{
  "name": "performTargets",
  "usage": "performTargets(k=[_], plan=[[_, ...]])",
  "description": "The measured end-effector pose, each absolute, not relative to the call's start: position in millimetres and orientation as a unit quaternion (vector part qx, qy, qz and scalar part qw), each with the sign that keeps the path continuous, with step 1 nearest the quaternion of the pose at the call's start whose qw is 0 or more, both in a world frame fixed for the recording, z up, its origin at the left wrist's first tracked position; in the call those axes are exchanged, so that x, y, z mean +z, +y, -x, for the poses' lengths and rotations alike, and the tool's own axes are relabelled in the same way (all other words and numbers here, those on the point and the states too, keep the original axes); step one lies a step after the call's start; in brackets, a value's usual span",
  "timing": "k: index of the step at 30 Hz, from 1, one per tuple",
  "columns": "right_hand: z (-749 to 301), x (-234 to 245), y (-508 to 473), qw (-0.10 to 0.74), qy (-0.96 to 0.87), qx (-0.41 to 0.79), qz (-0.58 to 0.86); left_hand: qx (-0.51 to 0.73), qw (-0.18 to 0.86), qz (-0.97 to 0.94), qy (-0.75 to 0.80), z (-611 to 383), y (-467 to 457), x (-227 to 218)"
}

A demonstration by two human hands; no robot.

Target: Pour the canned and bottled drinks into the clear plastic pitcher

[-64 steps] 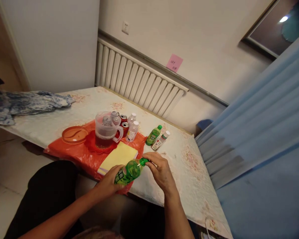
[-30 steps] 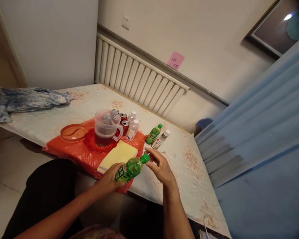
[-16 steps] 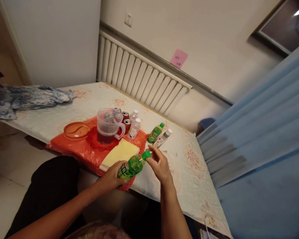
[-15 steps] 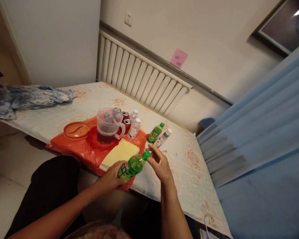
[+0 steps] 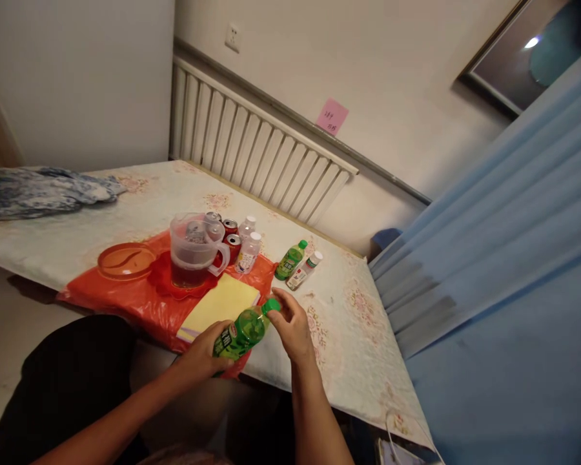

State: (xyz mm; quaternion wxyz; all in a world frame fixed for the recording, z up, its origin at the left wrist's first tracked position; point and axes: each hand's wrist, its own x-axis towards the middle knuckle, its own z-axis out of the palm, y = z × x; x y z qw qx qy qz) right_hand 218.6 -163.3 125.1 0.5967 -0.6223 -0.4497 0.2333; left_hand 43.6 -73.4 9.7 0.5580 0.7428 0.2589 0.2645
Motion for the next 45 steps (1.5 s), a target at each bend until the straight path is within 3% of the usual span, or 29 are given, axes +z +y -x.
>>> performTargets(k=[4,11,18,25,45], plan=[[-224,124,-166,0.603,-0.439,0.279,0.605,0.264,0.566,-0.737,0.259,-45,-74,9],[-213,115,-164,0.604,-0.389,0.179,0.673,0.268,0.569,-0.736,0.250,-49,-75,5],[-220,115,-168,0.618,-0.430,0.256,0.607,0.271,0.575,-0.730,0.251,-48,-74,0],[-213,108,-167,0.612,-0.377,0.180,0.671,0.261,0.558,-0.742,0.263,-51,-77,2],[-221,84,-172,0.631,-0.394,0.256,0.617,0.264,0.593,-0.716,0.257,-55,-72,5]])
